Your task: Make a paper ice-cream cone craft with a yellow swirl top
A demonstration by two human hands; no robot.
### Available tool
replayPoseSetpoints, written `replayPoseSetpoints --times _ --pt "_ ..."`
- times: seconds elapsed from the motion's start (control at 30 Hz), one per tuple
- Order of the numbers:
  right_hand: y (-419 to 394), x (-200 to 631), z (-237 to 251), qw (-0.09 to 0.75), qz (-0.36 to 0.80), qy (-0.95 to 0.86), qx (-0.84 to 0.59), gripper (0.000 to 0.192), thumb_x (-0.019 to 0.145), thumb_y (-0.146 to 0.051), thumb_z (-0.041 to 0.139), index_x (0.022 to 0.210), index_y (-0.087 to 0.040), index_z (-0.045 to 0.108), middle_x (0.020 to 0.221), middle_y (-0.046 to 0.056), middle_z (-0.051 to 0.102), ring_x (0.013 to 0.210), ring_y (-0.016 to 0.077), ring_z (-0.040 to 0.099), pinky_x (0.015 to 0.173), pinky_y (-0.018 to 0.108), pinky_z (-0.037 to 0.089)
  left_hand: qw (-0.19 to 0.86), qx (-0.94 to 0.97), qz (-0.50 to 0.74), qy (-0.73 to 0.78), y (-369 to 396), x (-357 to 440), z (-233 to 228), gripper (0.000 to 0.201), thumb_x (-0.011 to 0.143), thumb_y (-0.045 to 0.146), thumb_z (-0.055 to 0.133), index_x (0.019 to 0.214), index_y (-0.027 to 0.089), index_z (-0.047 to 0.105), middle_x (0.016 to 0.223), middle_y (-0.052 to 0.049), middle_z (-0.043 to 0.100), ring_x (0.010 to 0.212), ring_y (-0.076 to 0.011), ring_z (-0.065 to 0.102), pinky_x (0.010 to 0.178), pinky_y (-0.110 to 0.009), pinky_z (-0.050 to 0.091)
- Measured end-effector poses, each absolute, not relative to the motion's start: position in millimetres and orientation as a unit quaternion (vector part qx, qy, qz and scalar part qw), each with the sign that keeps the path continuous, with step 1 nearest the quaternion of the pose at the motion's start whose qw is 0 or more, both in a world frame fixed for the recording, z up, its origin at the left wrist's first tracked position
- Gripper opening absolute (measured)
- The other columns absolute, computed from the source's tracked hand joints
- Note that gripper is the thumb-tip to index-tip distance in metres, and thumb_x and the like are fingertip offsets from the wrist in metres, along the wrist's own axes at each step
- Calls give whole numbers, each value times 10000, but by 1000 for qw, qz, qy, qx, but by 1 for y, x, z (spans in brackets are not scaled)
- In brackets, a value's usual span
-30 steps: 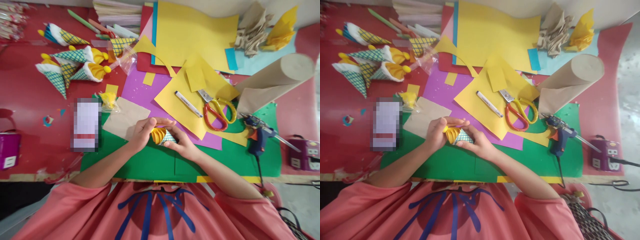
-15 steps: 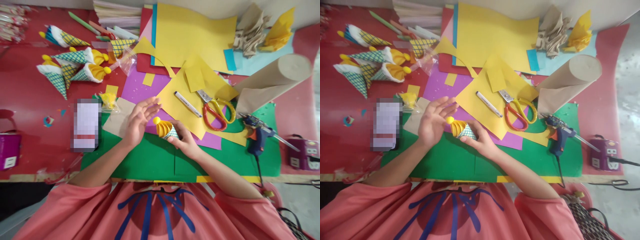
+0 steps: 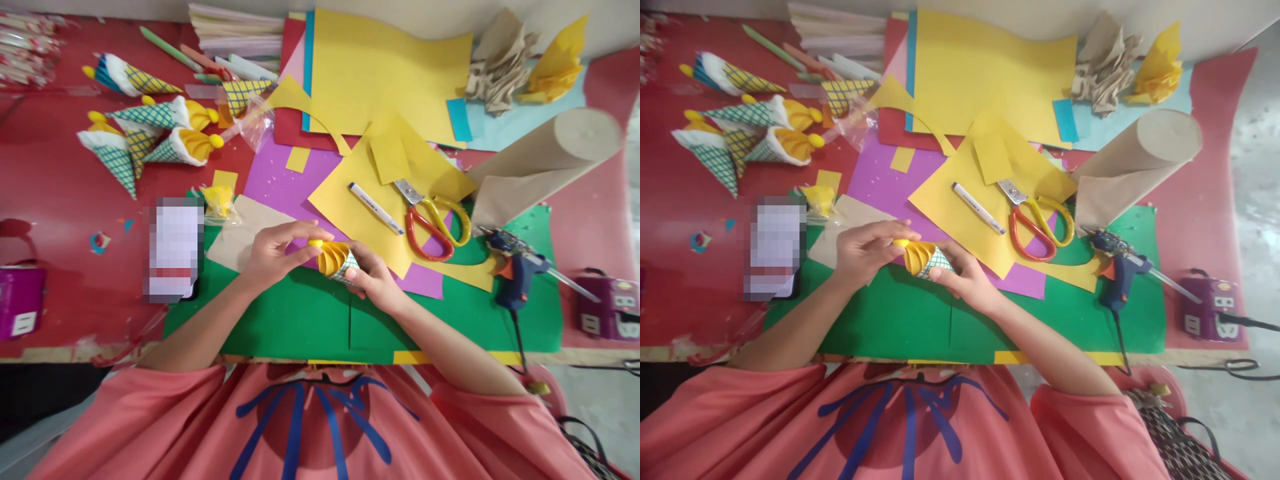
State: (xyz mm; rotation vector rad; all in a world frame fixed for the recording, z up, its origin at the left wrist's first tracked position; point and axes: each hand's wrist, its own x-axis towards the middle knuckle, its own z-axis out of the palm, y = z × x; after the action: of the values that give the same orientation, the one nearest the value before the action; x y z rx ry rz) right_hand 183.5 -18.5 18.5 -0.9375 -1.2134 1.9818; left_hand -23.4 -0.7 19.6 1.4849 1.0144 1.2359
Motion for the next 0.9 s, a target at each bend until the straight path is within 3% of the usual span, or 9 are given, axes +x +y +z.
replayPoseSetpoints --times 0.1,0.2,0.3,0.4,0.57,0.73,0.9 --pt "-19 184 19 309 744 -468 -363 533 798 -563 653 1156 -182 549 898 23 613 459 25 399 339 156 309 510 592 504 368 -1 -23 18 440 756 449 741 1170 316 677 1127 -47 731 1088 -245 676 1039 -432 495" --pt "-19 183 21 328 701 -496 -393 542 782 -534 688 1181 -197 543 1019 62 646 677 102 589 522 203 489 535 548 531 363 1 -21 18 614 731 562 718 1286 335 587 1301 -70 639 1126 -261 659 992 -411 531" --pt "-19 181 22 350 664 -522 -406 578 738 -500 746 1182 -201 527 1160 93 643 1036 206 633 866 331 542 508 532 536 414 2 -20 19 398 747 443 753 1100 266 700 1063 -61 731 950 -208 710 857 -341 584" --pt "-20 181 20 348 648 -536 -415 616 709 -478 778 1192 -198 518 1221 112 628 1162 245 599 995 395 489 481 546 519 448 2 -20 22 239 727 354 783 925 224 748 891 -43 747 857 -176 706 793 -300 585" --pt "-20 181 16 353 632 -546 -423 625 693 -452 799 1195 -201 524 1206 106 629 1179 250 593 1015 413 481 476 563 510 443 1 -19 24 214 738 359 772 898 218 752 895 -46 748 877 -173 700 821 -292 573" --pt "-21 182 14 350 606 -565 -436 643 675 -469 809 1197 -206 542 1189 103 639 1130 252 609 955 400 510 520 532 521 418 -1 -20 20 549 776 629 627 1150 231 683 1110 -97 718 924 -200 701 818 -310 583" --pt "-20 182 15 336 587 -579 -454 716 634 -498 828 1213 -193 538 1187 118 637 1028 250 638 900 402 524 497 569 490 435 -1 -21 21 277 738 339 776 986 220 742 947 -53 752 909 -182 703 829 -272 574"
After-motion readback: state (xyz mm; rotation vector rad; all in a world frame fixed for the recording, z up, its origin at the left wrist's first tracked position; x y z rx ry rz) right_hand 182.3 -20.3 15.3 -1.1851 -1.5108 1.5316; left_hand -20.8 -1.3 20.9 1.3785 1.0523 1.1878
